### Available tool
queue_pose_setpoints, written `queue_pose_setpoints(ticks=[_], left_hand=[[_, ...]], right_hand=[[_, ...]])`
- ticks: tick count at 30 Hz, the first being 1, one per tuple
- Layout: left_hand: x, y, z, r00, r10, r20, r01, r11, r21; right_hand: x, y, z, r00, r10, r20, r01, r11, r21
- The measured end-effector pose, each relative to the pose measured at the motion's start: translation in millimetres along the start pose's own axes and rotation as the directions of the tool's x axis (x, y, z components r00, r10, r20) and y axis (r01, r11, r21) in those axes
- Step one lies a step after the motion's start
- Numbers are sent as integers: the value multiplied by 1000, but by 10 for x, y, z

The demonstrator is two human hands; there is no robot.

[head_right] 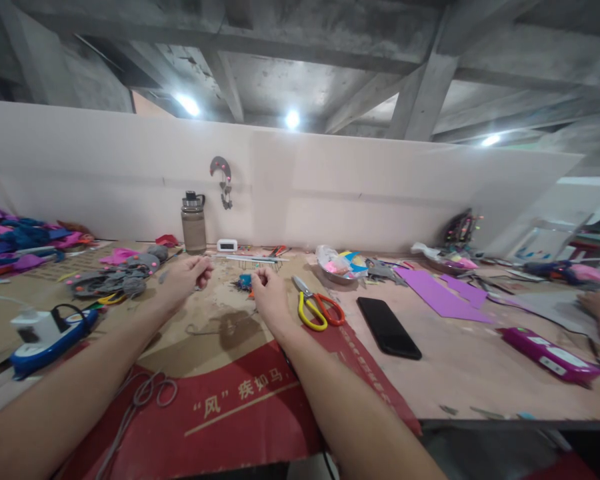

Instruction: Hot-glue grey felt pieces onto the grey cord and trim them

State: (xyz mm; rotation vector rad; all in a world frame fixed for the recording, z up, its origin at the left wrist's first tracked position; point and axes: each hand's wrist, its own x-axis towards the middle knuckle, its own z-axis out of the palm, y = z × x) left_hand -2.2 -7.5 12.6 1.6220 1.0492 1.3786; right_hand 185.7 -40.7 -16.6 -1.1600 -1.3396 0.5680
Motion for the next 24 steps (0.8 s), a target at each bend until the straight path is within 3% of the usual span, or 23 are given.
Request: queue_pose_setpoints(ticks=[5, 10, 13, 17, 24], left_hand=[[9, -77, 33, 992, 56, 111, -58, 998, 22], [-11, -31, -35, 994, 73, 85, -80, 993, 89], [-28, 31, -22, 990, 47, 136, -55, 997, 55], [-82, 65, 85, 968, -11, 253, -30, 987, 160], [-203, 147, 173, 943, -25, 332, -39, 982, 185]], right_hand=[[-3, 12, 4, 1000, -1, -17, 1, 1000, -8], [-17, -32, -5, 1000, 13, 8, -13, 1000, 7], [-21, -47, -4, 1000, 4, 3, -4, 1000, -16], [-26, -59, -6, 1000, -17, 1, 17, 998, -60], [-99, -177, -22, 996, -82, 38, 87, 984, -158]])
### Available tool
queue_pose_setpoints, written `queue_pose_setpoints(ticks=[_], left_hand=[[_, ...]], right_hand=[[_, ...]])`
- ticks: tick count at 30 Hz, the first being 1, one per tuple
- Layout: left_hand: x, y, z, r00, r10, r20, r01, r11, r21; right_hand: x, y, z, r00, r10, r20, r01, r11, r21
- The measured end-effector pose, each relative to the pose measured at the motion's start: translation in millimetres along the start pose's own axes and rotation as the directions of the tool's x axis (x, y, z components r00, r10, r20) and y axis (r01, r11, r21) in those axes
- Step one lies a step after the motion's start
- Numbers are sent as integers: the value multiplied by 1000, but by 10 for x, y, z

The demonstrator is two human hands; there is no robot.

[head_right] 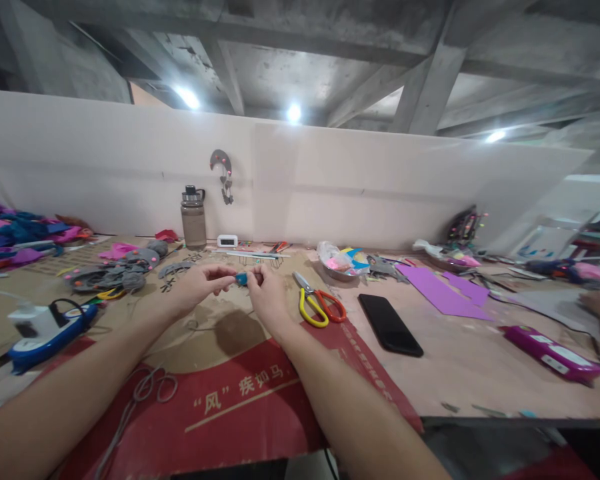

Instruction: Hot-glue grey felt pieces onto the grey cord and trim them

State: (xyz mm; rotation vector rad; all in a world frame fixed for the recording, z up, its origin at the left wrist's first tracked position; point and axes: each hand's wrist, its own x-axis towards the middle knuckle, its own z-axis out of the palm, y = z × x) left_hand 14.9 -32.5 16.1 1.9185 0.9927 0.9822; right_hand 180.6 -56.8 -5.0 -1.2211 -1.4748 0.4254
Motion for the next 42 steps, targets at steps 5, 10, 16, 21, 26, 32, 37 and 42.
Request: queue_pose_setpoints(ticks=[5, 10, 16, 21, 26, 32, 37, 42], left_hand=[[-37, 85, 28, 1000, 25, -8, -25, 1000, 11], [-37, 55, 37, 999, 32, -20, -32, 999, -3], [-31, 52, 38, 999, 43, -13, -44, 998, -55], [-13, 7, 28, 1000, 23, 9, -22, 997, -75], [9, 0, -12, 989, 20, 143, 4, 986, -167], [-31, 56, 33, 993, 40, 111, -40, 999, -4], [-83, 74, 62, 997, 74, 23, -77, 965, 250], [-112, 165, 63, 996, 80, -42, -67, 967, 246]], right_hand=[[-50, -67, -12, 999, -37, 32, 39, 998, -50], [-70, -103, -21, 996, -67, 54, 70, 996, -54], [-101, -179, -37, 994, -92, 64, 97, 993, -71], [-102, -177, -25, 994, -92, 67, 98, 990, -97], [-86, -142, -28, 994, -95, 60, 101, 989, -105], [-97, -116, -34, 971, -218, 100, 235, 946, -221], [-105, -75, -4, 942, -303, 148, 335, 891, -306], [-115, -69, 1, 956, -262, 129, 288, 925, -249]])
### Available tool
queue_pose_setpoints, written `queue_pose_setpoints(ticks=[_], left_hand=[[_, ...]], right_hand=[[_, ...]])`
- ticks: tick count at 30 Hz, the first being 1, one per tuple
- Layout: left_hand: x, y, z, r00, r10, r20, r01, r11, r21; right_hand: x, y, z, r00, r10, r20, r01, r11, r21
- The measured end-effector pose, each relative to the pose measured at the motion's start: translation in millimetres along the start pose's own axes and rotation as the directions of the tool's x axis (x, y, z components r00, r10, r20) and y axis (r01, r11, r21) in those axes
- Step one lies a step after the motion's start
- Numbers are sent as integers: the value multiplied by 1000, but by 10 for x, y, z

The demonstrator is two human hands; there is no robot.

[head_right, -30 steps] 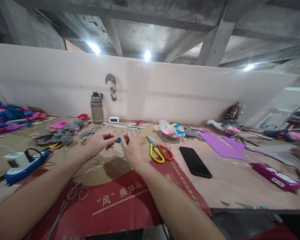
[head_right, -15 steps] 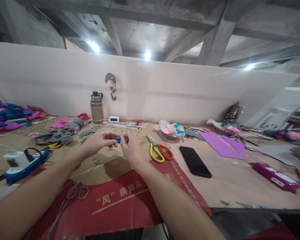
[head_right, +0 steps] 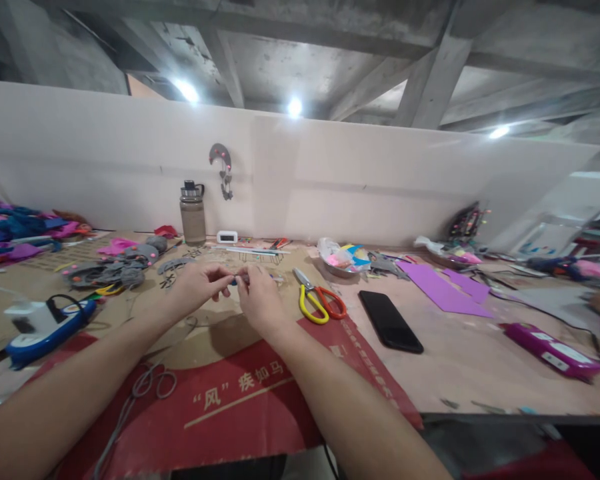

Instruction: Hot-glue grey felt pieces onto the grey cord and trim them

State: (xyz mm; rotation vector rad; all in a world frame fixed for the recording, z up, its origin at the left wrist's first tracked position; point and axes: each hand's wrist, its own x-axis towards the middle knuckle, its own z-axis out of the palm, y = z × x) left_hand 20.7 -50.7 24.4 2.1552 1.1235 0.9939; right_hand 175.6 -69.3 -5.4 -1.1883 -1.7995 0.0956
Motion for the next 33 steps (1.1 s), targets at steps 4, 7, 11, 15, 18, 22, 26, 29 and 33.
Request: queue_pose_setpoints(ticks=[4, 7, 11, 15, 18, 22, 26, 29, 33], left_hand=[[5, 57, 4, 999, -22, -47, 17, 994, -111], [25, 20, 23, 999, -20, -42, 12, 981, -194], [41, -48, 41, 999, 10, -35, -18, 969, -246], [19, -18, 35, 999, -2, -35, -4, 981, -194], [4, 12, 29, 999, 2, -35, -6, 993, -117], [19, -20, 27, 987, 123, -101, -113, 988, 100], [38, -60, 30, 961, 246, -129, -215, 952, 220], [37, -60, 24, 961, 238, -138, -208, 957, 202], [32, -53, 13, 974, 161, -160, -144, 984, 108]], right_hand=[[0, -17, -7, 999, 45, 14, -46, 997, 59], [3, -13, 10, 999, 25, 22, -26, 997, 71], [6, 6, 32, 1000, 5, 3, -6, 996, 91], [4, 2, 3, 1000, 2, -20, 0, 995, 95], [5, -18, -36, 1000, -8, -27, 10, 997, 78], [10, -54, -72, 999, -10, -33, 12, 998, 56], [12, -79, -82, 999, -16, -40, 18, 999, 51], [13, -81, -75, 999, -13, -35, 15, 998, 56], [16, -59, -56, 1000, 6, -16, -5, 997, 76]])
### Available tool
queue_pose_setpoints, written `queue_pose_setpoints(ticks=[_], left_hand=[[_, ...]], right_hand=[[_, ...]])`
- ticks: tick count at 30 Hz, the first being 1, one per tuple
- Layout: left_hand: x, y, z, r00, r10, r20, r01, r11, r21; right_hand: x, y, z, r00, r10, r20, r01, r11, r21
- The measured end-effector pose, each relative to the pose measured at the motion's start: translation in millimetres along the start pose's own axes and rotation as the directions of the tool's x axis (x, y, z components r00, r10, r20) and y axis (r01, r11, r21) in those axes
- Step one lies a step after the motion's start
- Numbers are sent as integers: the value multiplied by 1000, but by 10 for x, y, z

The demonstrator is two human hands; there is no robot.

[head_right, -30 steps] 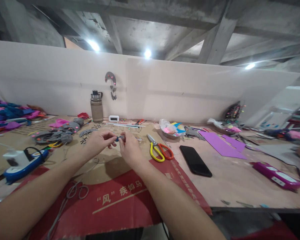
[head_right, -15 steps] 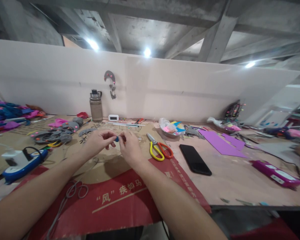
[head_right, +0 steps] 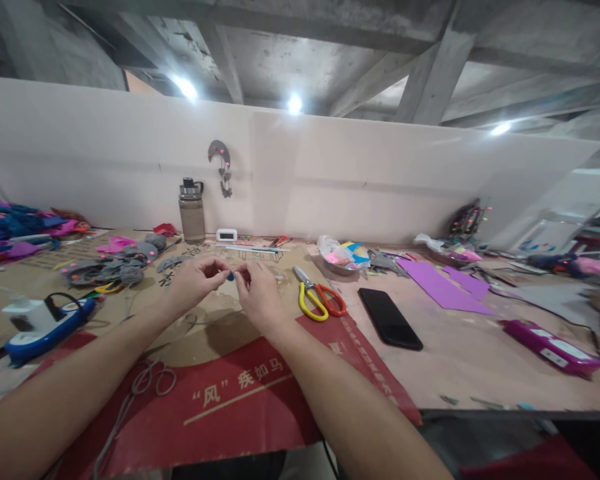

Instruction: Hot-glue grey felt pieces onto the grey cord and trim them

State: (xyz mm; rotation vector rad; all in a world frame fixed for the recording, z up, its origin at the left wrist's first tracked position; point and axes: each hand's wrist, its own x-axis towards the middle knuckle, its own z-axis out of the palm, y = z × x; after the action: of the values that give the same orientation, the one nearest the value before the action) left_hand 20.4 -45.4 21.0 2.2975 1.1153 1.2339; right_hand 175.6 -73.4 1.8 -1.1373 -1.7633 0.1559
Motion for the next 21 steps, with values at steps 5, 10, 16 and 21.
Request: queue_pose_setpoints(ticks=[5, 10, 16, 21], left_hand=[[-12, 5, 15, 989, -58, 133, 82, 981, -177], [-24, 33, 28, 985, -69, 157, 101, 973, -209], [-13, 37, 0, 991, -118, 63, 131, 956, -264], [69, -148, -49, 978, -202, -60, 170, 924, -342]], right_hand=[[7, 19, -3, 1000, 26, -4, -26, 999, 24], [15, 15, -17, 998, 54, -9, -54, 998, 10], [7, 1, -9, 1000, 17, 2, -17, 1000, 8], [1, -6, 14, 999, -2, 42, 0, 999, 39]])
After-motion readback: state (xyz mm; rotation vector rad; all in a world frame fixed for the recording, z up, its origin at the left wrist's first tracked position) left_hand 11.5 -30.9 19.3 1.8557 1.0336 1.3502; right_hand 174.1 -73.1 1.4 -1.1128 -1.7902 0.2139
